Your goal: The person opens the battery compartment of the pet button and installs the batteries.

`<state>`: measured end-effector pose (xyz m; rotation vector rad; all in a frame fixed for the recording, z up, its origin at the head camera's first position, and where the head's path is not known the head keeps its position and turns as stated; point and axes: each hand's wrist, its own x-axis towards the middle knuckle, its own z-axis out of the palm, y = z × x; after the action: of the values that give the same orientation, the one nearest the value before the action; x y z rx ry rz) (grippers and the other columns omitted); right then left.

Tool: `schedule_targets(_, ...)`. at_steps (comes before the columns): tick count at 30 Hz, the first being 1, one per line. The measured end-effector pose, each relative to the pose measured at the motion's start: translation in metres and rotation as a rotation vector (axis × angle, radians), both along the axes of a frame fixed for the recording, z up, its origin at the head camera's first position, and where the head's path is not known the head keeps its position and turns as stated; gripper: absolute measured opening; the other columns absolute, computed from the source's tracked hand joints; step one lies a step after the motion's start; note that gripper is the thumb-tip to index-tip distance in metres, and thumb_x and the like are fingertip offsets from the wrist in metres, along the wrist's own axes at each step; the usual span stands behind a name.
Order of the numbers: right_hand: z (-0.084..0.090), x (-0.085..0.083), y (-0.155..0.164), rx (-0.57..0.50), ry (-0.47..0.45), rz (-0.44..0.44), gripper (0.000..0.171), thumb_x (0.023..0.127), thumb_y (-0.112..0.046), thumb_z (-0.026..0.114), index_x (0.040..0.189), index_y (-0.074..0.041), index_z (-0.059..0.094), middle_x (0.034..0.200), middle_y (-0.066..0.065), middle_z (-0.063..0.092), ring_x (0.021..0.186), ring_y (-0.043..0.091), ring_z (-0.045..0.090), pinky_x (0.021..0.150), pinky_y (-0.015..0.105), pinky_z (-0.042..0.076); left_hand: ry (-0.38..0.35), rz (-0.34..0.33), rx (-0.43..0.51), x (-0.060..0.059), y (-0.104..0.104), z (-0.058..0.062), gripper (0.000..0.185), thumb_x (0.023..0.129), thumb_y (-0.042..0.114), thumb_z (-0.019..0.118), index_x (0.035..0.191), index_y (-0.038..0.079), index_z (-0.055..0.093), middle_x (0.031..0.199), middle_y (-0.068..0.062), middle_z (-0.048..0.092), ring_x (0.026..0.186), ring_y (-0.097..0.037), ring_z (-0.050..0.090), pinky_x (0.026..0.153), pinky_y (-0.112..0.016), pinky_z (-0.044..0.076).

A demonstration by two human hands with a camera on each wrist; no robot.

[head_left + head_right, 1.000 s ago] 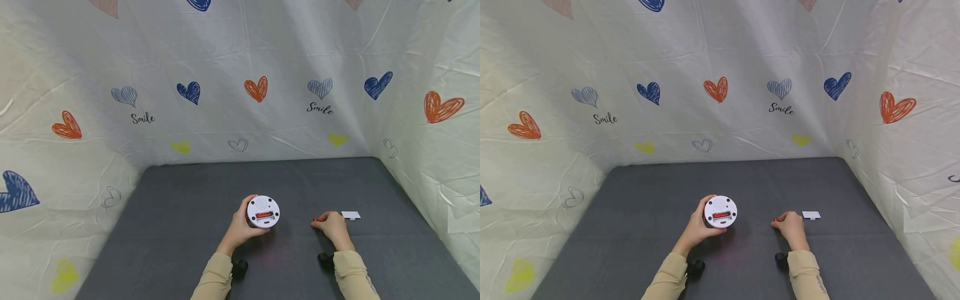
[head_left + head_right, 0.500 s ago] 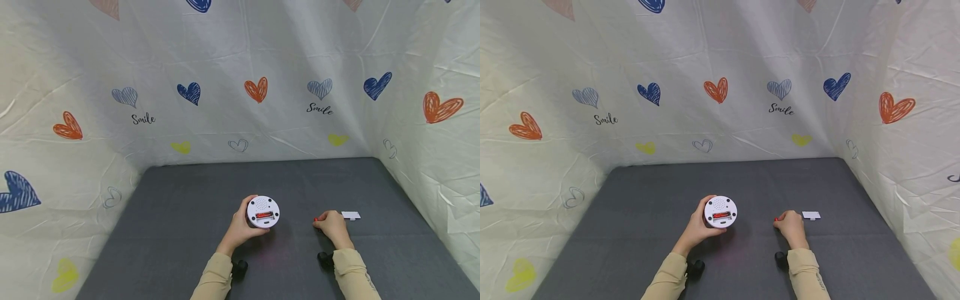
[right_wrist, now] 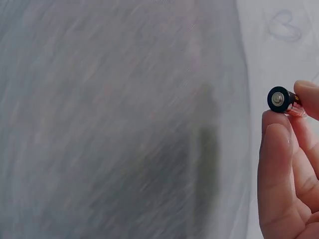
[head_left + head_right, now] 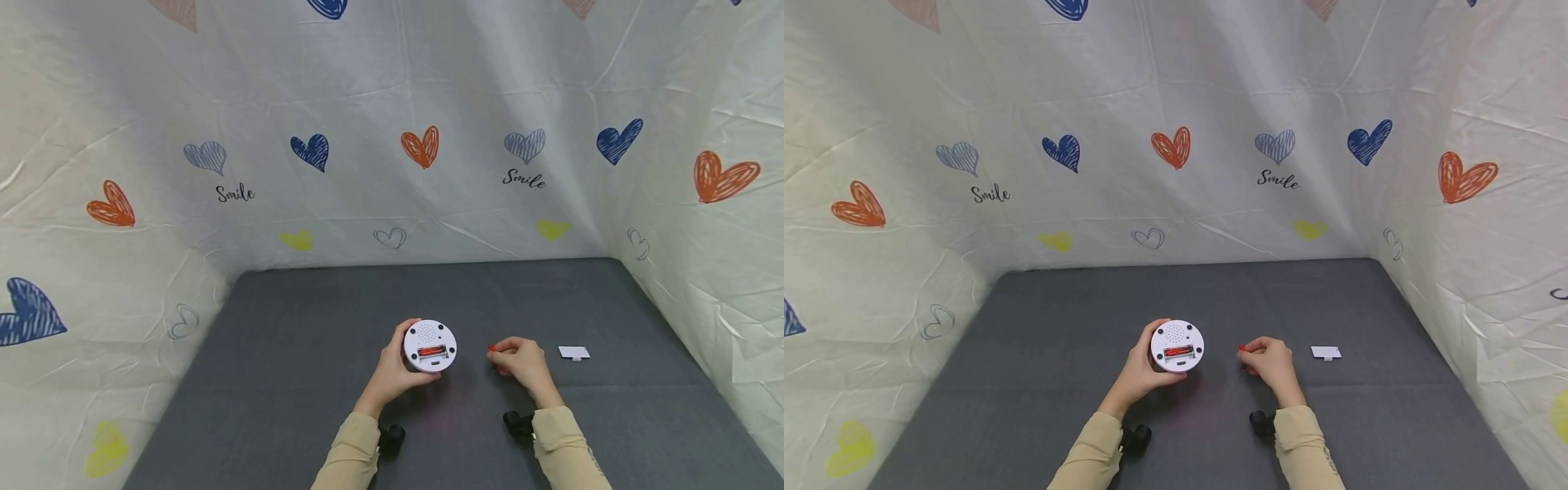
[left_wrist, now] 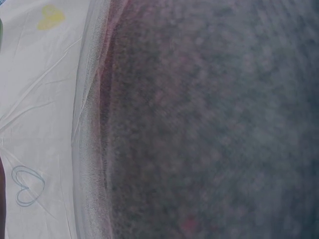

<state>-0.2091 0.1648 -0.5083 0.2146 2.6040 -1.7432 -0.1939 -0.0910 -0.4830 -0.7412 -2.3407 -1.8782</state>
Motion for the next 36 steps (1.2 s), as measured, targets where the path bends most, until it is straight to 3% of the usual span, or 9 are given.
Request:
schedule_targets(8, 0.016, -0.001, -0.018, -0.091, 0.068, 0.058, 0.016, 0.075, -0.005, 0.075, 0.085, 0.002, 0.064, 0.072, 0.008, 0.067, 0.064, 0.028, 0.065, 0.056, 0.029, 0.052, -0.038, 0.001, -0.007, 0.000, 0.001, 0.002, 0.092, 0.062, 0.002, 0.085, 0.137, 0.013, 0.033, 0.124, -0.007, 0.050, 0.107, -0.018, 0.051, 0.086, -0.030, 0.044)
schedule_targets(15, 0.029, -0.001, -0.029, -0.145, 0.153, 0.119, 0.017, 0.075, -0.004, 0.075, 0.087, 0.001, 0.063, 0.075, 0.009, 0.067, 0.066, 0.018, 0.064, 0.059, 0.027, 0.051, -0.027, 0.006, -0.022, 0.001, 0.001, 0.004, 0.091, 0.063, 0.004, 0.085, 0.137, 0.011, 0.033, 0.124, -0.006, 0.050, 0.107, -0.017, 0.051, 0.086, -0.030, 0.044)
schedule_targets(21, 0.041, 0.004, -0.035, -0.187, 0.197, 0.137, 0.022, 0.078, -0.005, 0.074, 0.096, -0.001, 0.062, 0.080, 0.008, 0.066, 0.068, 0.021, 0.063, 0.062, 0.027, 0.050, -0.027, 0.004, -0.016, 0.001, 0.001, 0.005, 0.091, 0.063, 0.003, 0.085, 0.137, 0.008, 0.032, 0.123, -0.006, 0.051, 0.107, -0.017, 0.051, 0.086, -0.030, 0.044)
schedule_targets(29, 0.080, 0.025, -0.041, -0.242, 0.214, 0.224, 0.026, 0.081, 0.003, 0.068, 0.106, 0.005, 0.062, 0.087, 0.018, 0.065, 0.075, 0.034, 0.063, 0.067, 0.033, 0.052, -0.040, 0.001, -0.007, 0.003, 0.003, 0.002, 0.091, 0.064, 0.003, 0.084, 0.137, 0.012, 0.032, 0.124, -0.006, 0.050, 0.107, -0.017, 0.051, 0.086, -0.031, 0.044)
schedule_targets(36, 0.083, 0.030, -0.045, -0.267, 0.194, 0.277, 0.021, 0.081, 0.002, 0.068, 0.100, 0.008, 0.060, 0.087, 0.019, 0.065, 0.077, 0.025, 0.062, 0.069, 0.028, 0.051, -0.034, -0.013, 0.003, 0.004, 0.005, -0.002, 0.091, 0.065, 0.004, 0.084, 0.139, 0.003, 0.029, 0.125, -0.006, 0.050, 0.109, -0.018, 0.050, 0.086, -0.032, 0.044)
